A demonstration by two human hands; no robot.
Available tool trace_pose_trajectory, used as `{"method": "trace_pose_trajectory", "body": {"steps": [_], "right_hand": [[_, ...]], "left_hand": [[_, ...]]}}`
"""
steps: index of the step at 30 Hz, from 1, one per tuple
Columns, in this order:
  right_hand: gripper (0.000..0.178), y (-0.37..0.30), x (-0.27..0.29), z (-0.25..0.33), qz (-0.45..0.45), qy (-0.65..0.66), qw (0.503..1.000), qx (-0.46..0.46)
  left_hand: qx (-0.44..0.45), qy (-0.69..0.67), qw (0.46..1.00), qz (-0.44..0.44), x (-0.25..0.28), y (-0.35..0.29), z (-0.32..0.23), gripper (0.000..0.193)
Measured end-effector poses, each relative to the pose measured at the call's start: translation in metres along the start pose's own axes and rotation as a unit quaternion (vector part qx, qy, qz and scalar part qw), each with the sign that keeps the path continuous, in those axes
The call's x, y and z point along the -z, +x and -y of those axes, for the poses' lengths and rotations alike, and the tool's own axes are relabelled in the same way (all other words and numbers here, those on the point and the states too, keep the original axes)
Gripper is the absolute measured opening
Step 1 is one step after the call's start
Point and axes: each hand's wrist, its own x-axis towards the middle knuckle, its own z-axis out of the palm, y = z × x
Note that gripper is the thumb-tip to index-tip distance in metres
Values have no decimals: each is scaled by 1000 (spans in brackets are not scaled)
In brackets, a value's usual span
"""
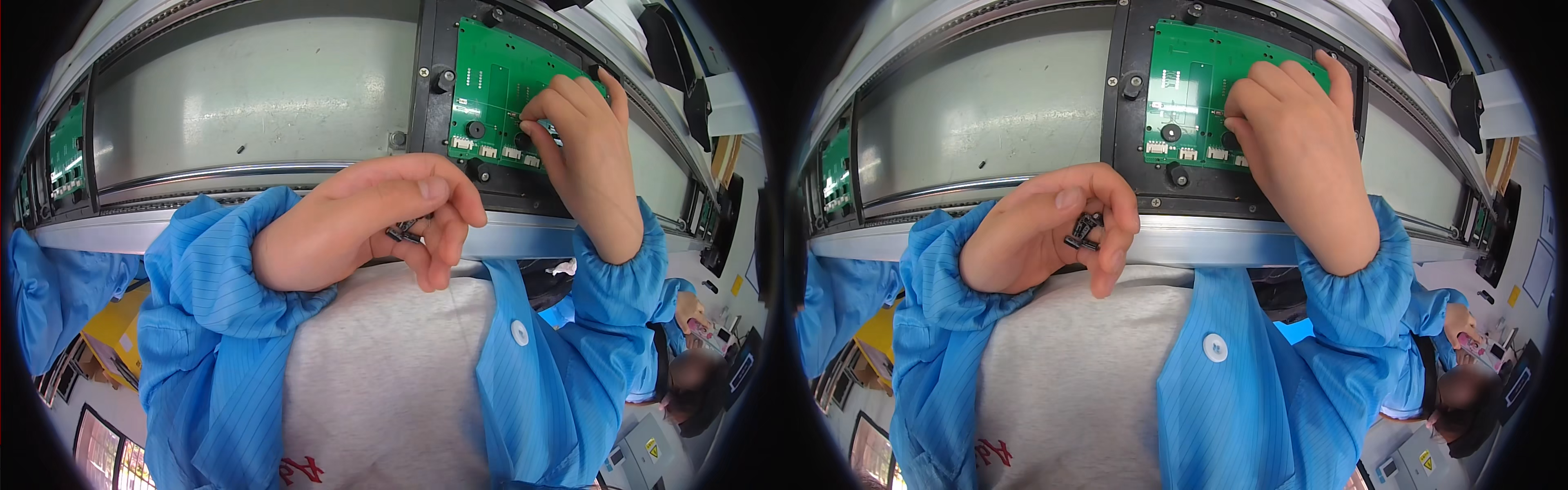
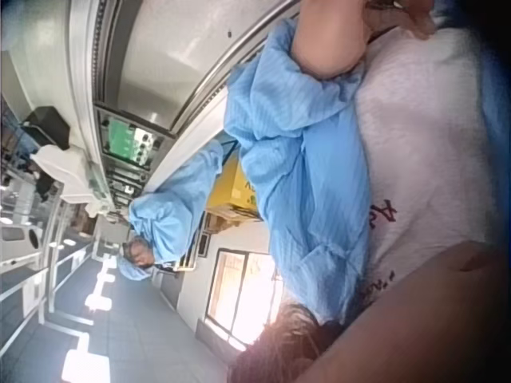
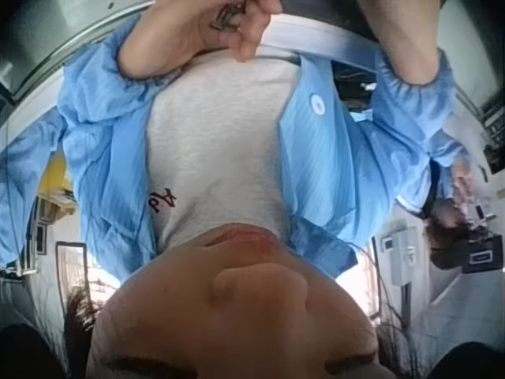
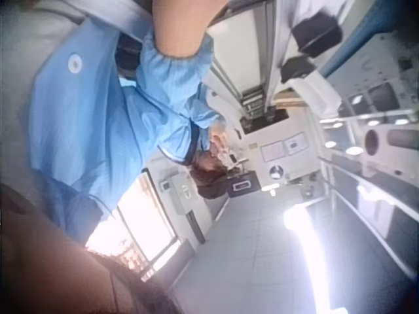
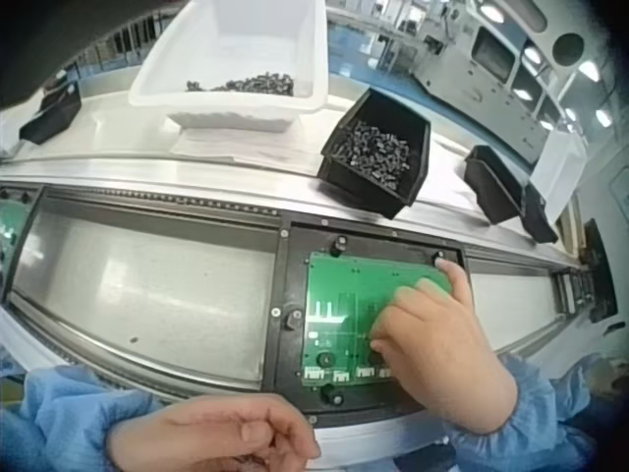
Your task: The person takes electronic components from containers by hand, inserts them into circuit boards positioned on a conveyor rail, and slides the circuit boards along the assembly line.
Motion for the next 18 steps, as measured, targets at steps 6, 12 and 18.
{"method": "trace_pose_trajectory", "body": {"steps": [6,12,18], "right_hand": [[17,5,5,5,-8,-14,1000,16],[21,-2,17,38,-113,159,981,-16],[15,-4,-7,59,-142,194,969,54]], "left_hand": [[-39,-64,997,-18,-2,3,9,55],[-46,-91,993,-52,-3,1,7,69],[-79,-142,986,-29,-2,3,13,68]]}}
